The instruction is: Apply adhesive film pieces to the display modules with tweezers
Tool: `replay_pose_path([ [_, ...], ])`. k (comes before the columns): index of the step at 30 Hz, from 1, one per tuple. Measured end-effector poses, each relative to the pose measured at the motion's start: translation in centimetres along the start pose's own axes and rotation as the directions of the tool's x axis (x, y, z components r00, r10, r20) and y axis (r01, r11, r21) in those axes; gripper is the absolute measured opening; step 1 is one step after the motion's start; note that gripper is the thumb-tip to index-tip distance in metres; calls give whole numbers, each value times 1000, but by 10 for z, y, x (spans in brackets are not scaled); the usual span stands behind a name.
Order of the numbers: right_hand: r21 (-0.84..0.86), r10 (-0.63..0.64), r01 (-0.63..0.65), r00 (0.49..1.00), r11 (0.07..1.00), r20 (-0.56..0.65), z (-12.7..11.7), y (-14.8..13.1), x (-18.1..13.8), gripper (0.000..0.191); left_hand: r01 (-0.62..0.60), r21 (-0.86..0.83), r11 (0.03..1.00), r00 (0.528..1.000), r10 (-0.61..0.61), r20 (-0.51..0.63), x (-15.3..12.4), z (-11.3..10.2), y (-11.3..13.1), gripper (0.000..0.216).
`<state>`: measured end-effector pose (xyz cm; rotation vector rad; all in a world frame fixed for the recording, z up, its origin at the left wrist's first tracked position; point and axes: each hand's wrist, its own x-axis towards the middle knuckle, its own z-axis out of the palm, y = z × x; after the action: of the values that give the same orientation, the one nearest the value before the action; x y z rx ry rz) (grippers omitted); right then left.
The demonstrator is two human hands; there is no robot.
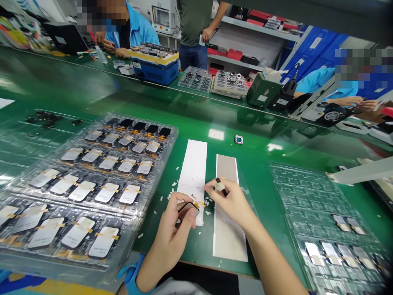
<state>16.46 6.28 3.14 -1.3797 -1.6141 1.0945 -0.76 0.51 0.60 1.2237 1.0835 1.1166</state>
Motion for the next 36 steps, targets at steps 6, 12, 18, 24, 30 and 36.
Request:
replay_pose_path([
  [6,193,36,-75,979,978,202,3,-12,-8,29,4,-73,997,996,3,93,0,1,3,12],
  [12,291,51,-140,955,946,292,4,-13,-15,41,12,-30,999,995,-9,96,-1,0,1,14],
  [18,287,80,-159,960,945,268,6,-7,-17,37,68,4,998,989,-68,130,-2,0,5,17],
  [24,275,75,-117,985,954,156,10,-17,-23,25,116,-61,991,979,-104,175,-3,-1,5,26],
  [30,228,38,-57,995,972,87,11,-20,-27,19,116,-89,989,979,-99,176,-2,0,2,21],
  [36,284,33,-57,996,957,88,11,-19,-25,21,71,-62,996,982,-59,179,1,2,2,20],
])
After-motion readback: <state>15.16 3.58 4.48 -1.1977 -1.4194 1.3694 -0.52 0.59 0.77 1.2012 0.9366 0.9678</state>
